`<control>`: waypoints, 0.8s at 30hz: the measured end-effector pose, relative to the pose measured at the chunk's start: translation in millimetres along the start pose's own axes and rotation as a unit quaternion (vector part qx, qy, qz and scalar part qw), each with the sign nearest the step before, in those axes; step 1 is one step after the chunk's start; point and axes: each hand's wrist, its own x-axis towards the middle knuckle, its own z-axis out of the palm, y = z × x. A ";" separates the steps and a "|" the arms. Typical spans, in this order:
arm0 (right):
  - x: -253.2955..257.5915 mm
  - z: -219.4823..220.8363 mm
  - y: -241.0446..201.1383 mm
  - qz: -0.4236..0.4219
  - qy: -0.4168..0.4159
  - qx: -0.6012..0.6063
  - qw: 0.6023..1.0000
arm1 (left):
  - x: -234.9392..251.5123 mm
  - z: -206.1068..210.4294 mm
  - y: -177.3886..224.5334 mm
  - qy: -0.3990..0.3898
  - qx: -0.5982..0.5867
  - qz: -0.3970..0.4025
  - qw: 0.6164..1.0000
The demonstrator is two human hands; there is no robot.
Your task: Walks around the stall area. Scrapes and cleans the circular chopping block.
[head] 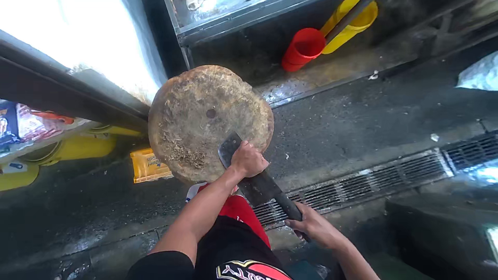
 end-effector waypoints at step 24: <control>-14.2 348.0 -78.2 0.094 0.193 0.250 0.944 | -127.6 -44.1 -84.4 -0.212 0.048 0.277 0.936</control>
